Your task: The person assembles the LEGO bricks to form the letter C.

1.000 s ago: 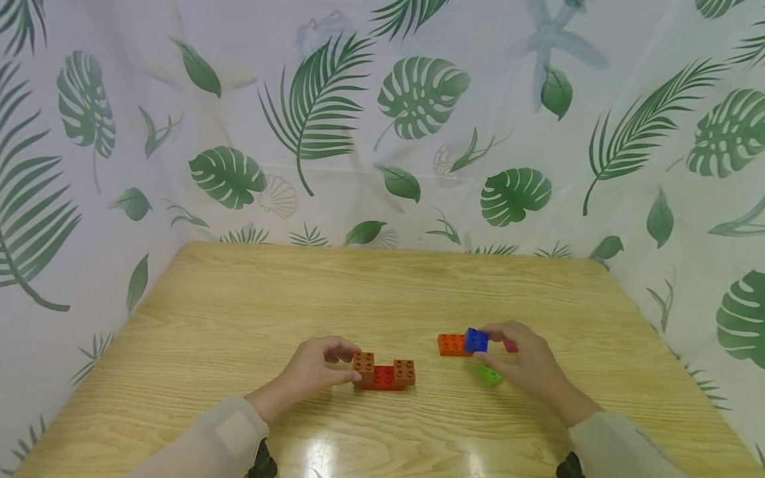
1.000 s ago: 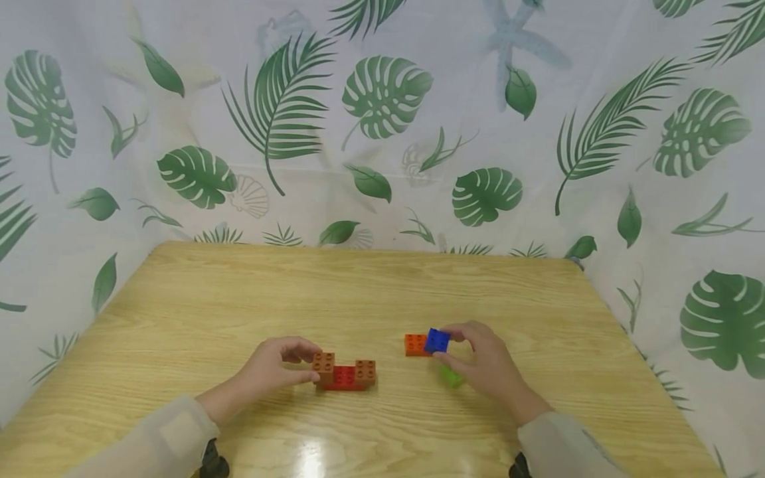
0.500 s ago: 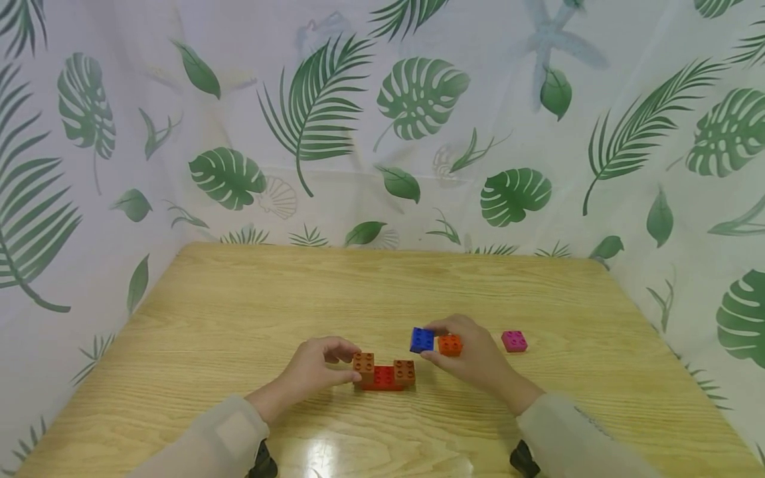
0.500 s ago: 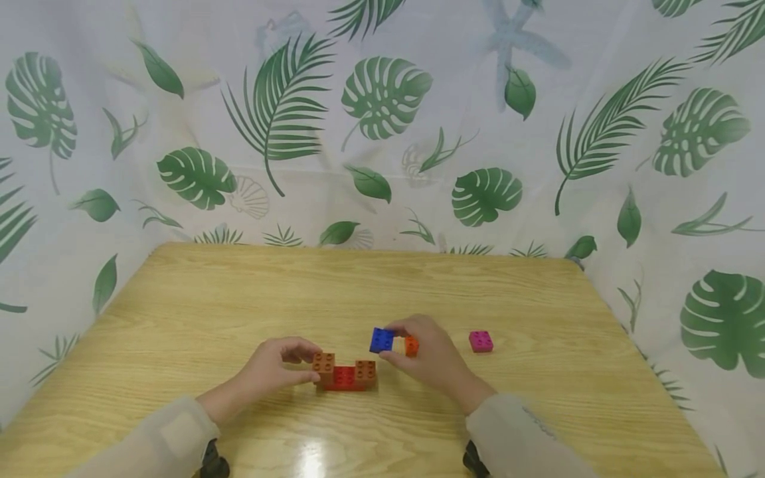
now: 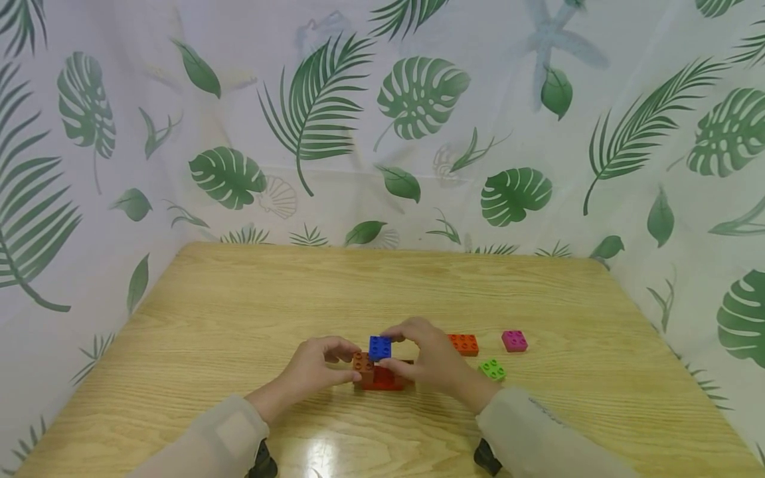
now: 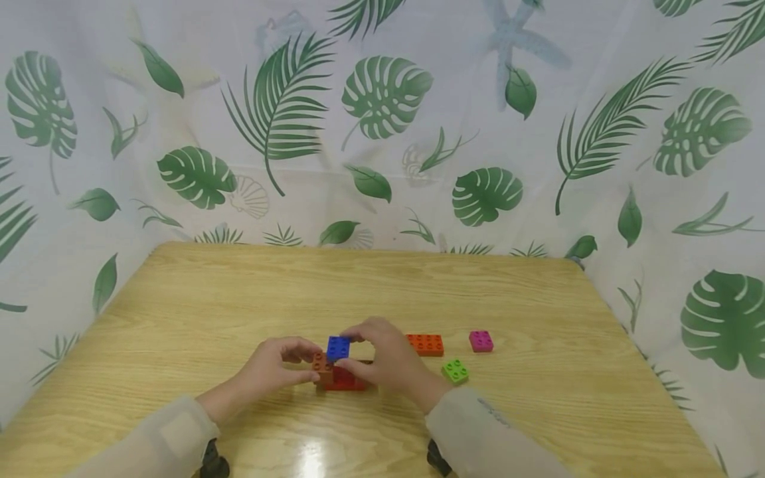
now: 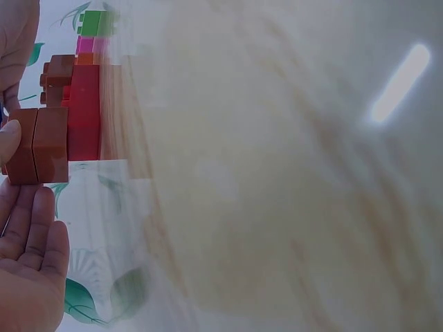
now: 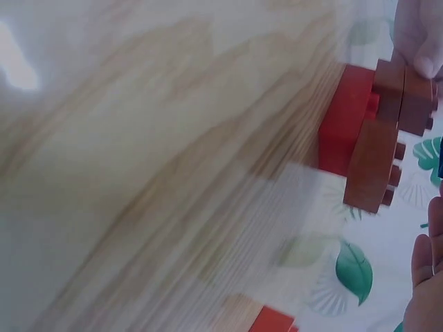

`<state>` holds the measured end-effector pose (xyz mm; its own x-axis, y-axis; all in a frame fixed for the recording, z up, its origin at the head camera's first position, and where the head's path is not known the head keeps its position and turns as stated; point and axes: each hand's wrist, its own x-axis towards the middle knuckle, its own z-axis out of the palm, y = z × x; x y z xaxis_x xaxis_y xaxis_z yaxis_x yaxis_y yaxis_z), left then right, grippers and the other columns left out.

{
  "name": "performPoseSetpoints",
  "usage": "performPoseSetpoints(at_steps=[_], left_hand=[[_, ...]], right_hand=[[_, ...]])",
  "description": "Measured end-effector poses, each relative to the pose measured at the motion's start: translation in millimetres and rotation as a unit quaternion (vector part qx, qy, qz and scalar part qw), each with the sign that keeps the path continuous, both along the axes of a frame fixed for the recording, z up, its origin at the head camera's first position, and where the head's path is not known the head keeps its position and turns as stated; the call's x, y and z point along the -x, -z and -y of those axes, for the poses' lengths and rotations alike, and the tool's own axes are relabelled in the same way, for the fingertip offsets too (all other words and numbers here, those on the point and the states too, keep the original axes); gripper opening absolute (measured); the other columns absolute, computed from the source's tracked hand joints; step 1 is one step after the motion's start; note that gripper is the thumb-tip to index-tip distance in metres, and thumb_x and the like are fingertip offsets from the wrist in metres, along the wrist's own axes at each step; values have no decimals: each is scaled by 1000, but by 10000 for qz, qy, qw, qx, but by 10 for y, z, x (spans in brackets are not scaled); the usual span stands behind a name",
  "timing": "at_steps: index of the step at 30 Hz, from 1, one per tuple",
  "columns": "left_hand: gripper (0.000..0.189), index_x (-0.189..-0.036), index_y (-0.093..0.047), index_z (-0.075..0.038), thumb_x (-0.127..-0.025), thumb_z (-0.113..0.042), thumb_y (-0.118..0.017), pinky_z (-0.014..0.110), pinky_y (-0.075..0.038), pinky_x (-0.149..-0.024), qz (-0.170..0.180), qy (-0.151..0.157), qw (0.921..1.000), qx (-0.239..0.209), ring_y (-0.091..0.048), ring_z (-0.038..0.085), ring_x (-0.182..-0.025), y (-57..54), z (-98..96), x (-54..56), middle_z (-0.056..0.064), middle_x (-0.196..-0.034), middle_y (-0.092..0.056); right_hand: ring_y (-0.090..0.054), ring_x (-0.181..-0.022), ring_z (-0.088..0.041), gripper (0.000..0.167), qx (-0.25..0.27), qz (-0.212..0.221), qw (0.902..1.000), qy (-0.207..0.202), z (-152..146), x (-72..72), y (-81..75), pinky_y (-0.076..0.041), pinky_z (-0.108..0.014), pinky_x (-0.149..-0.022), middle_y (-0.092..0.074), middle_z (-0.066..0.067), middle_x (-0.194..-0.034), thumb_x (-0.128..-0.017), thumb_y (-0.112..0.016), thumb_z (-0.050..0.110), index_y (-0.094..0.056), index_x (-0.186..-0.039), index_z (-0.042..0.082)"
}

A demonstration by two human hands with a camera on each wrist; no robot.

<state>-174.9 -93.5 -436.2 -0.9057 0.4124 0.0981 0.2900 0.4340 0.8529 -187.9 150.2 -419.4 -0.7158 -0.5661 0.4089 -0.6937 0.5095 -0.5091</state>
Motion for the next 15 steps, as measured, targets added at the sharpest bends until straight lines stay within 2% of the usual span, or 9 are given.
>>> performPoseSetpoints(at_steps=[7, 15], left_hand=[[34, -109, -68, -6, -80, -22, -79, 39, -50, -85, -26, 80, 9999, -93, -62, 19, -93, 14, 2, 8, 0, -100, -68], [32, -107, -69, -8, -79, -21, -80, 38, -50, -85, -69, 120, 9998, -165, -62, 17, -92, 48, 12, 30, -1, -99, -69]], right_hand=[[-55, -93, -12, 37, -38, 44, 9998, -191, 140, -6, 11, -51, -36, -82, -62, 3, -102, -82, -77, 30, -67, -112, 11], [-55, -93, -13, 35, -222, 201, 9994, -183, 199, -21, 21, -51, -35, -81, -60, 6, -100, -82, -77, 29, -66, -112, 14]])
